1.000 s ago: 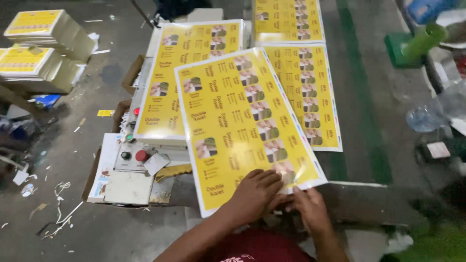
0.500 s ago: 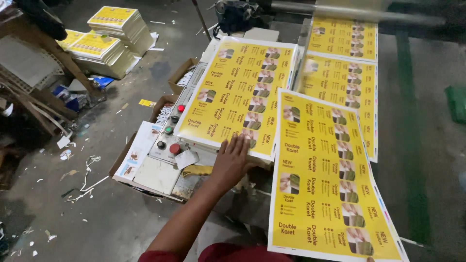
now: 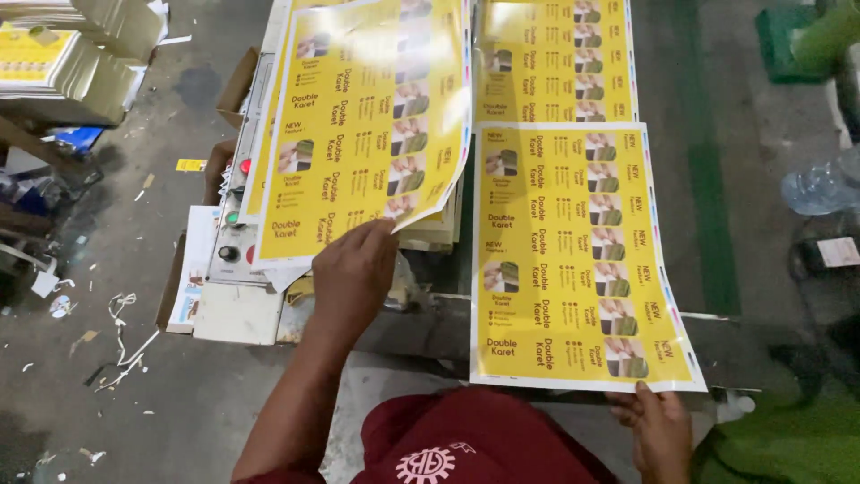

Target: Manually sorting and checking stacks of printed paper sheets at a print shop workstation.

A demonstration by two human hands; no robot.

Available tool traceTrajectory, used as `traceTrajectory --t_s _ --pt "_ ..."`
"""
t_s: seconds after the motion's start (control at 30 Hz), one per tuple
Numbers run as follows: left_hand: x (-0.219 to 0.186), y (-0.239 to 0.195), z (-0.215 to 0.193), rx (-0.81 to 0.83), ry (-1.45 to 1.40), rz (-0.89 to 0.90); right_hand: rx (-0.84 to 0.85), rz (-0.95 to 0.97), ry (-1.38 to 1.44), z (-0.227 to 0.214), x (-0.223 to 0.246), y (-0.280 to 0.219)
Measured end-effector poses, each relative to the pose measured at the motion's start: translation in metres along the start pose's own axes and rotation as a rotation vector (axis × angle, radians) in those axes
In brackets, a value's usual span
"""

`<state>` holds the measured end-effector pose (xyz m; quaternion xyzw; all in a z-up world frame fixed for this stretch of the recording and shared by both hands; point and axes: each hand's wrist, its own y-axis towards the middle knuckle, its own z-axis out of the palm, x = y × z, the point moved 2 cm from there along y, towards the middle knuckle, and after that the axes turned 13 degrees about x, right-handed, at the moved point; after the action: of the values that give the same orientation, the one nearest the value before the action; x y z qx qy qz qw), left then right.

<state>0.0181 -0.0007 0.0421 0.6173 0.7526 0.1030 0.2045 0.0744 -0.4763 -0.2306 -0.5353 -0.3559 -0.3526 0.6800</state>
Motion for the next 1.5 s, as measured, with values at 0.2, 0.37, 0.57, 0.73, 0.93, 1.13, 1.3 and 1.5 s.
traceTrajectory --t_s 0.2,0.37,0.57,0.73,0.93,1.13,1.3,1.5 --pt "-0.008 -0.015 0.017 0.038 -0.167 -0.088 0.000 0.030 -0.017 0.024 0.004 0.000" --pt "-0.010 -0.022 0.027 0.034 -0.173 -0.086 -0.013 0.116 -0.095 0.075 0.054 -0.001" --pt "-0.018 -0.014 0.022 0.006 -0.210 -0.035 0.191 -0.092 0.049 0.075 0.045 0.060" --pt "-0.033 -0.024 0.021 -0.067 -0.265 0.028 0.133 -0.007 -0.023 0.082 0.051 0.046" --pt "-0.073 -0.045 0.067 0.090 -0.385 0.219 0.286 0.157 -0.022 0.132 0.049 0.012" --pt "-0.119 -0.043 0.077 0.306 -0.360 0.449 0.584 -0.092 0.033 0.167 0.037 0.017" --pt "-0.087 -0.037 0.084 0.331 -0.288 0.384 0.354 -0.064 0.196 0.139 0.050 0.035" --pt "0.020 -0.010 0.084 0.124 -0.113 0.032 0.212 -0.169 0.189 0.057 0.043 0.034"
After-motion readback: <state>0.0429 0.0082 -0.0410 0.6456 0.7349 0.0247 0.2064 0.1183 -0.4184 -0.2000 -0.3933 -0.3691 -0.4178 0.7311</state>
